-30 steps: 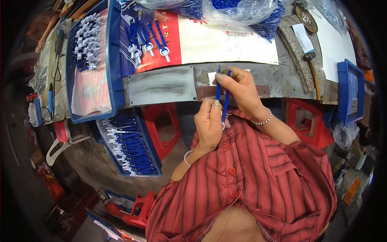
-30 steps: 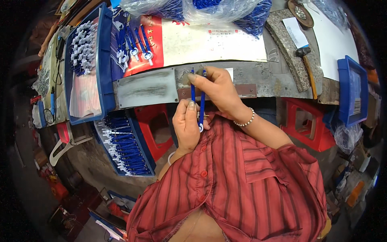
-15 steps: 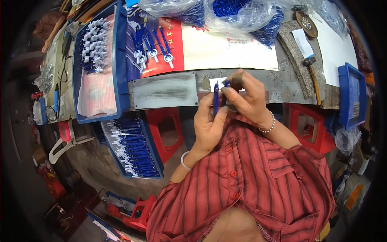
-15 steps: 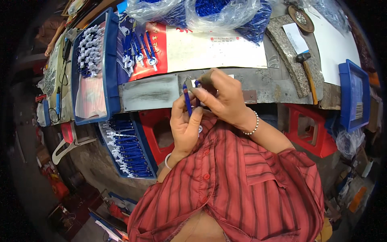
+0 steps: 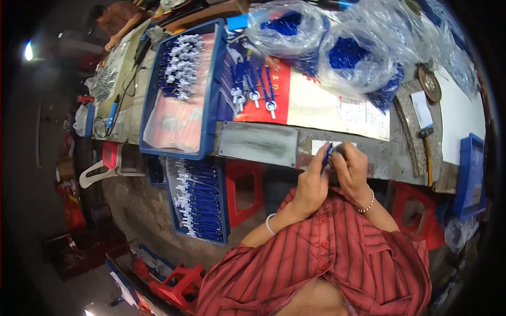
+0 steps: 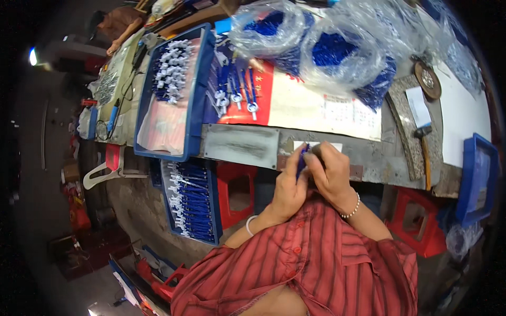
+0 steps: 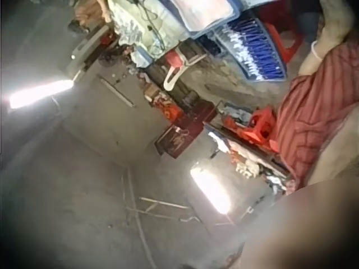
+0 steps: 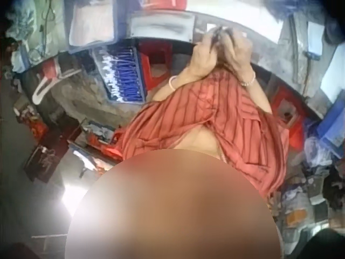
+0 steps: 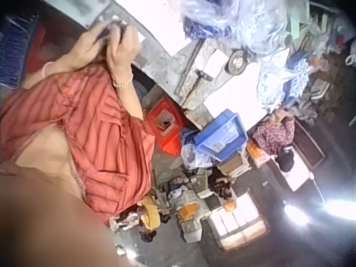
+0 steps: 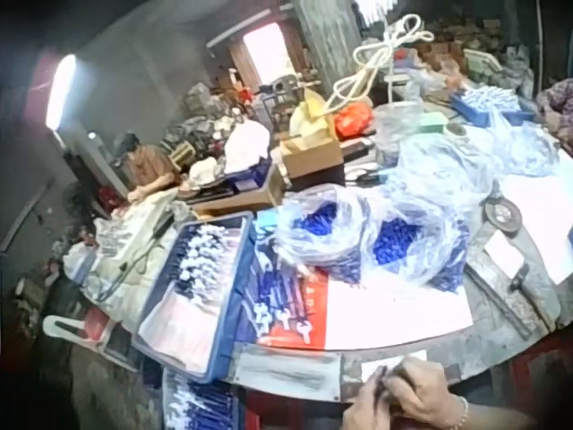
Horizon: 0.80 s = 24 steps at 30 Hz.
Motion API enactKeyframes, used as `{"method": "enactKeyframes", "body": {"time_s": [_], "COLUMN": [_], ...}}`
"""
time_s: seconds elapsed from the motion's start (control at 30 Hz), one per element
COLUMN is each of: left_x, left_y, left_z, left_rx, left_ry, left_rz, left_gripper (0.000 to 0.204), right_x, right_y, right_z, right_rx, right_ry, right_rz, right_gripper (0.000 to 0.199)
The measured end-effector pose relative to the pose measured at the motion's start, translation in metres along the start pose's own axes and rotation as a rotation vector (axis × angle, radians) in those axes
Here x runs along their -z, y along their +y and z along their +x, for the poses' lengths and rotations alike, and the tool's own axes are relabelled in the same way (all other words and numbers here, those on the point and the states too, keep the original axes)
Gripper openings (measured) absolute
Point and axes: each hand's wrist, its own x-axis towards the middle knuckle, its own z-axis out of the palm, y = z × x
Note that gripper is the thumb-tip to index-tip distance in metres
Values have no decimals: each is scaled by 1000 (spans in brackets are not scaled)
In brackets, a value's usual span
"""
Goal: Manually assembling drafting compass components at a workstation.
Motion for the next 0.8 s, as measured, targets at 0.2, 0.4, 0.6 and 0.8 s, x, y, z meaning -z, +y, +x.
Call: {"method": "enactKeyframes", "body": {"time_s": [0.2, 0.4, 0.6, 0.8], "left_x": [0, 17, 46, 87], "left_y": [4, -8, 22, 29], "left_z": [8, 30, 69, 114], "left_rx": [-48, -32, 4, 281], "left_ry": [-22, -231, -701, -222], "left_rz": [50, 161, 233, -340], "left_gripper": [50, 36, 21, 41], "right_x": [-10, 23, 41, 70], "right_y": [-5, -13, -26, 5], "right_z": [5, 21, 17, 44], "right_rx": [91, 128, 512, 102], "right_ry": [121, 13, -349, -401], "right_rz": [-166, -392, -584, -233], "right_gripper": [16, 13, 26, 14]}}
